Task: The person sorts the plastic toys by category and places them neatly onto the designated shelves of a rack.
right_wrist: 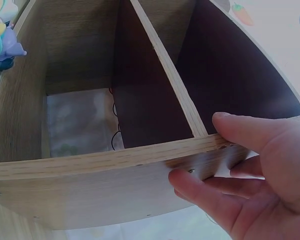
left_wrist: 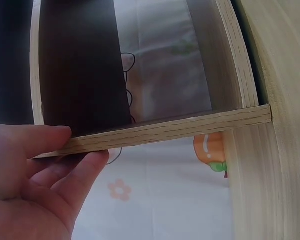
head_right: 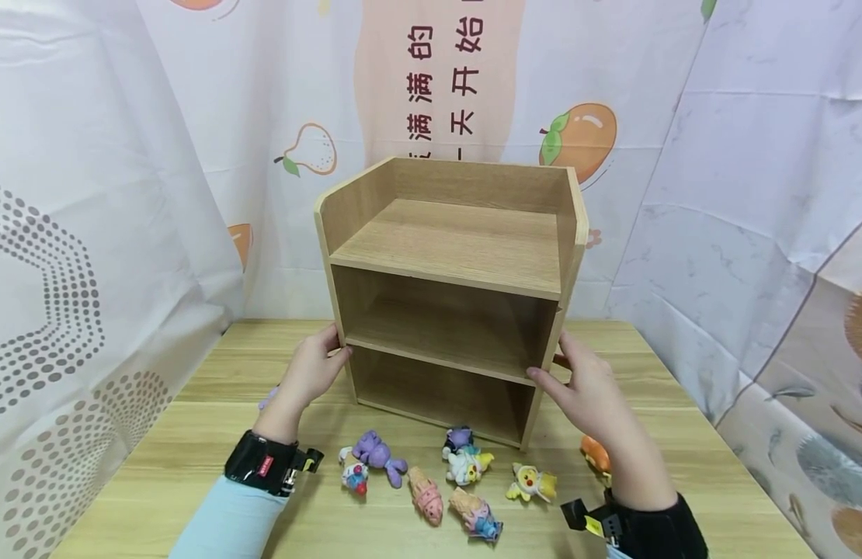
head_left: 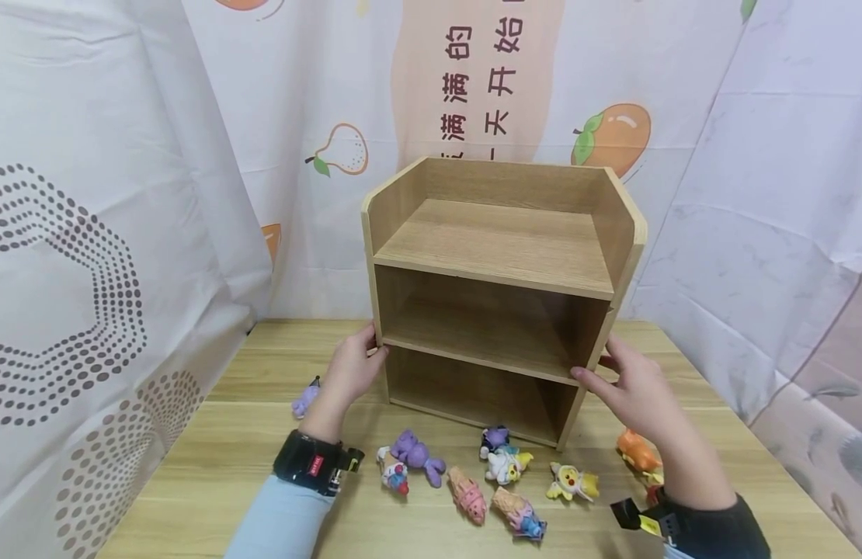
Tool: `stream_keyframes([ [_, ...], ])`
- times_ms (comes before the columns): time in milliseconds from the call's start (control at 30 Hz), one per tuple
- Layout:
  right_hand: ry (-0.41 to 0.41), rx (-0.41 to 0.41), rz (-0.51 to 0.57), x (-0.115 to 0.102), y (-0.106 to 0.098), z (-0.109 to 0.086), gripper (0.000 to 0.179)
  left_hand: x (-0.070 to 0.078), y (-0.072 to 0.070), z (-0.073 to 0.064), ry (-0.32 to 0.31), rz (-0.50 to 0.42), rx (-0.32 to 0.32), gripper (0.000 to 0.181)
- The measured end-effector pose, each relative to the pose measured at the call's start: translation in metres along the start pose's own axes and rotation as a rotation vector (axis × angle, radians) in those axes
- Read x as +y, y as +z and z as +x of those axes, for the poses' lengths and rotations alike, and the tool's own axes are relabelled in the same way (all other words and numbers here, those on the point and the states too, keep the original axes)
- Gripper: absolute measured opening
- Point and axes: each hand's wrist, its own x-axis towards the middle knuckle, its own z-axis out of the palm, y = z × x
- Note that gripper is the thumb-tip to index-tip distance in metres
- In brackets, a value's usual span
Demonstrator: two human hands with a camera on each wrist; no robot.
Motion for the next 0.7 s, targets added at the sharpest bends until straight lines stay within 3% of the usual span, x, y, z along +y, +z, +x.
stream_keyframes([
  [433, -0.021, 0.036, 0.022, 0.0047, -0.0002, -0.0030, 0.061, 0.0006, 0.0003, 0.0000, 0.037, 0.024, 0.017, 0.034],
  [700, 0.009, 0.005, 0.031, 0.0028, -0.0010, -0.0019, 0.061, -0.0016, 0.0002, -0.0011, 0.024, 0.013, 0.060, 0.033],
])
